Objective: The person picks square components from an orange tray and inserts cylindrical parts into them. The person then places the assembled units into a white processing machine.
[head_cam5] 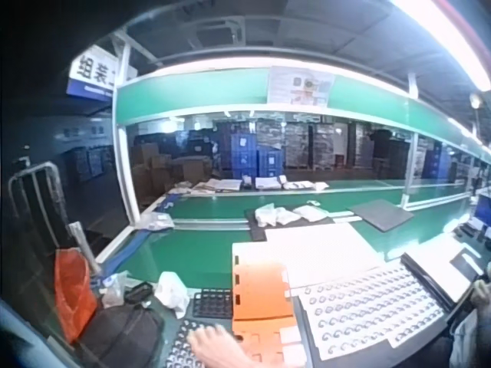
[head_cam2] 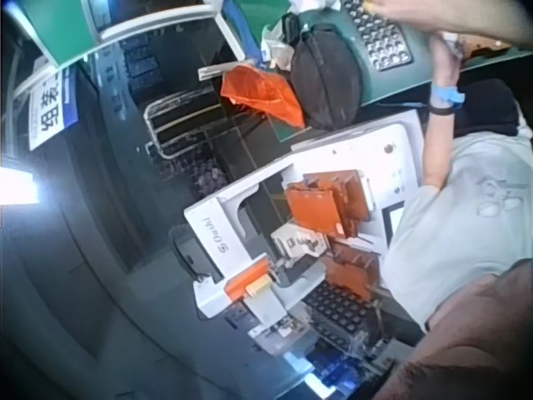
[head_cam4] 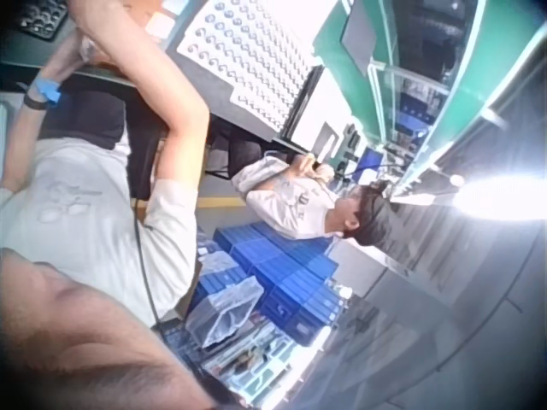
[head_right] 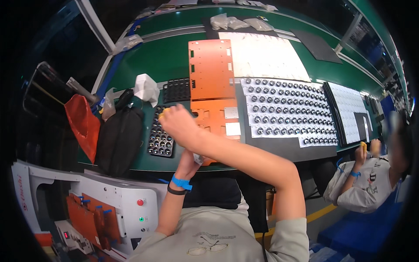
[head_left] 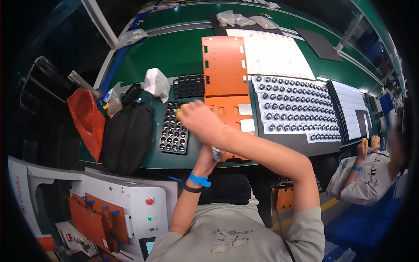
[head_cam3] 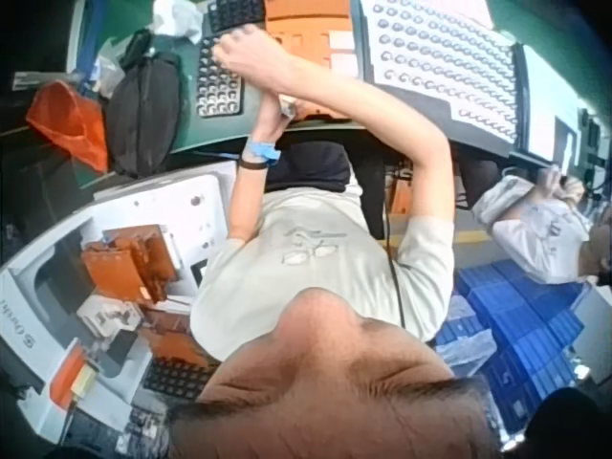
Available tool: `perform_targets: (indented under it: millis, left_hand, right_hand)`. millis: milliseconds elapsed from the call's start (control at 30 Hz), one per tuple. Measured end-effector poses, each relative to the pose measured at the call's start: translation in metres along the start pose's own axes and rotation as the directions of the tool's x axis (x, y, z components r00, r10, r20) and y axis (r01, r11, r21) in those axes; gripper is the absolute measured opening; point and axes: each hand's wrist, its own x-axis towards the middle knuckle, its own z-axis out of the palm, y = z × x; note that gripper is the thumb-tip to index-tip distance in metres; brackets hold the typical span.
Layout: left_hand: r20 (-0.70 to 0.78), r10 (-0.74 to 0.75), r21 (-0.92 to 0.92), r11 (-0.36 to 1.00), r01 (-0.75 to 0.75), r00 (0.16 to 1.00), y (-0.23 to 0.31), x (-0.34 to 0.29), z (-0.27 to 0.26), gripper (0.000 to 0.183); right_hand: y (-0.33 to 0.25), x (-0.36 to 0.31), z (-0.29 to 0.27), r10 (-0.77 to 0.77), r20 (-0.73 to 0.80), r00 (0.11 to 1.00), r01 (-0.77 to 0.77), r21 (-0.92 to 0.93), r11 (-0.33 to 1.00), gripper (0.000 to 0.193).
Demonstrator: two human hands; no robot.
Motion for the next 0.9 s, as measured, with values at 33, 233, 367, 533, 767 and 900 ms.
perform_targets:
  millis: [33,233,367,533,767,900]
  left_hand:
    - [-0.023,0.007,0.034,0.999,-0.007,1.000,-0.001,0.001,0.002,0.034]
    - [0.119,-0.061,0.048,0.997,0.056,0.991,0.002,0.002,-0.008,0.033]
    - [0.103,-0.074,0.080,0.995,0.066,0.992,0.005,-0.005,0.005,0.033]
    - [0.103,-0.123,0.064,0.991,0.117,0.987,0.009,-0.003,0.006,0.035]
    - [0.280,-0.166,-0.040,0.982,0.184,0.945,0.003,0.005,-0.008,0.036]
    - [0.264,-0.123,-0.041,0.990,0.139,0.957,0.011,0.003,0.004,0.035]
  right_hand:
    - [-0.009,0.018,0.024,-0.054,0.076,0.996,0.063,-0.117,0.991,0.047]
    - [-0.021,0.061,0.080,-0.292,0.383,0.877,0.365,-0.132,0.922,0.110]
    - [-0.020,0.070,0.078,-0.371,0.433,0.821,0.466,-0.136,0.874,0.104]
    - [-0.013,0.069,0.075,-0.458,0.344,0.820,0.519,-0.111,0.847,0.103]
    - [0.025,0.069,0.002,-0.293,0.050,0.955,0.282,0.162,0.946,0.097]
    - [0.079,0.085,0.013,-0.060,-0.069,0.996,0.073,0.205,0.976,0.096]
